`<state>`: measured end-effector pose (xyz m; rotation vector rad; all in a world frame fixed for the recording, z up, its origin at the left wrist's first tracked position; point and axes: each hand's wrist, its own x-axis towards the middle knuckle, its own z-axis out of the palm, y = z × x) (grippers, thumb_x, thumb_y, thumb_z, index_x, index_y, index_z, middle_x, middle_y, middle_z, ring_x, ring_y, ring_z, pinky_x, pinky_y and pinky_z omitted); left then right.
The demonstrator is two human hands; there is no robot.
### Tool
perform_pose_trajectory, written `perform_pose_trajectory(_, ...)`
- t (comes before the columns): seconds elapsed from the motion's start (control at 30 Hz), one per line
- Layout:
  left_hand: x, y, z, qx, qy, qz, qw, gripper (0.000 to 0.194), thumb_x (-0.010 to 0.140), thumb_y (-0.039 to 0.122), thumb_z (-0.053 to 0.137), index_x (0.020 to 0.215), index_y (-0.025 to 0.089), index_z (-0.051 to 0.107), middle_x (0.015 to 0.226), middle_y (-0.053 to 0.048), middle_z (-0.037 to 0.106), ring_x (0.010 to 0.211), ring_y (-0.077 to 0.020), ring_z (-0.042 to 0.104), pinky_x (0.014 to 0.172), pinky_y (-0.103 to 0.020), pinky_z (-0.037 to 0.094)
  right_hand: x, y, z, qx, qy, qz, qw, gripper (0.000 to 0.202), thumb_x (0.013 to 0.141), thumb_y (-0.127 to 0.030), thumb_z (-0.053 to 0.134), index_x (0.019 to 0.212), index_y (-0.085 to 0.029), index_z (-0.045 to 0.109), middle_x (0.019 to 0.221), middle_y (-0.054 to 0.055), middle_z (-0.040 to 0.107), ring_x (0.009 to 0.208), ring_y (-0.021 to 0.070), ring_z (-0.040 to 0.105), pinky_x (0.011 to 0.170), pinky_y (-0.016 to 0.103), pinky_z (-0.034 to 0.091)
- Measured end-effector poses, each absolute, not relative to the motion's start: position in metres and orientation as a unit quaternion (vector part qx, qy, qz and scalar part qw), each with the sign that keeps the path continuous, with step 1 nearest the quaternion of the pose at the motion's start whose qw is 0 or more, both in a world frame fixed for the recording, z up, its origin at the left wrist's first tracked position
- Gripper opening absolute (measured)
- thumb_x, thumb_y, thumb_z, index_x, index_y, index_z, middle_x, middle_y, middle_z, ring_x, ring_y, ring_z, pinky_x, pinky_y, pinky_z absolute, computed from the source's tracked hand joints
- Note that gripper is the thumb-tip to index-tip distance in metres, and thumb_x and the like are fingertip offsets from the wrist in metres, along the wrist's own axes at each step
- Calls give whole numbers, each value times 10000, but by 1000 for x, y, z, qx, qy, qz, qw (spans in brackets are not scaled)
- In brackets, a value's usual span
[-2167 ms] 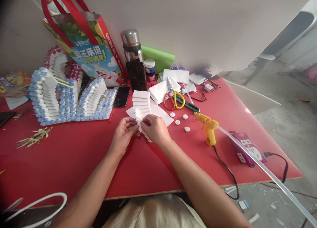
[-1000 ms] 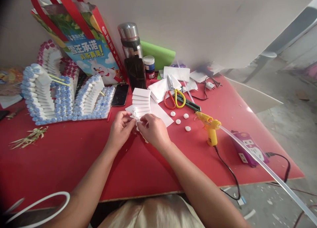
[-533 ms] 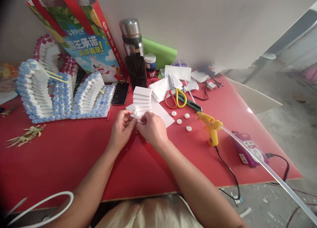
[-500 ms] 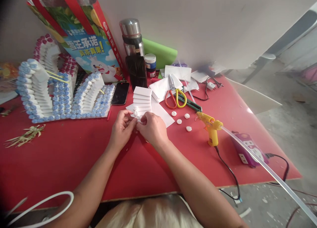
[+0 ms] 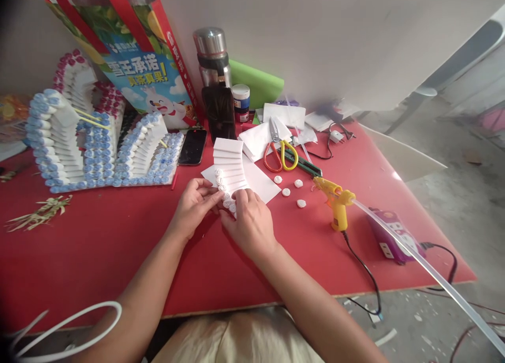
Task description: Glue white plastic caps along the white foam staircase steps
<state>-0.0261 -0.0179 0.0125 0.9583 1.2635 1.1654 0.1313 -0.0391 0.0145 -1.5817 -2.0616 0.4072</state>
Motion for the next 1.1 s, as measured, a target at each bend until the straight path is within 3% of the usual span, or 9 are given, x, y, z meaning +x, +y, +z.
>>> perform_pose_trajectory(0.13, -25, -18, 6, 411, 550, 483, 543, 532, 693, 350, 855, 1022, 212, 460, 876, -17, 688, 798, -178, 690, 696, -287, 540, 127, -38, 10, -587, -761, 122, 246, 177, 895, -360, 605, 968, -202, 576, 933, 65, 647, 827, 227, 604, 637, 308, 375)
perform_pose_trajectory(0.23, -24, -17, 0, 436, 555, 486, 516, 489, 728, 349, 830, 1038, 209, 479, 856, -11, 682, 791, -165, 676, 733, -287, 527, 125, -37, 8, -589, -765, 91, 245, 121, 913, -318, 556, 938, -202, 577, 901, 60, 637, 795, 219, 596, 631, 311, 363)
perform_pose_trajectory(0.57, -18, -17, 2, 421, 569, 497, 501, 473, 701, 313, 833, 1007, 208, 488, 792, 13, 654, 716, -143, 640, 702, -270, 511, 120, -37, 2, -573, -774, 43, 268, 78, 903, -271, 546, 932, -198, 551, 876, 62, 640, 778, 231, 565, 765, 361, 384)
perform_pose_trajectory(1.1, -15, -17, 5, 421, 568, 497, 503, 499, 689, 324, 857, 995, 213, 479, 777, 23, 645, 689, -135, 642, 679, -265, 515, 117, -36, 5, -573, -784, 31, 237, 43, 881, -216, 506, 843, -224, 486, 844, 83, 588, 756, 248, 491, 693, 354, 389)
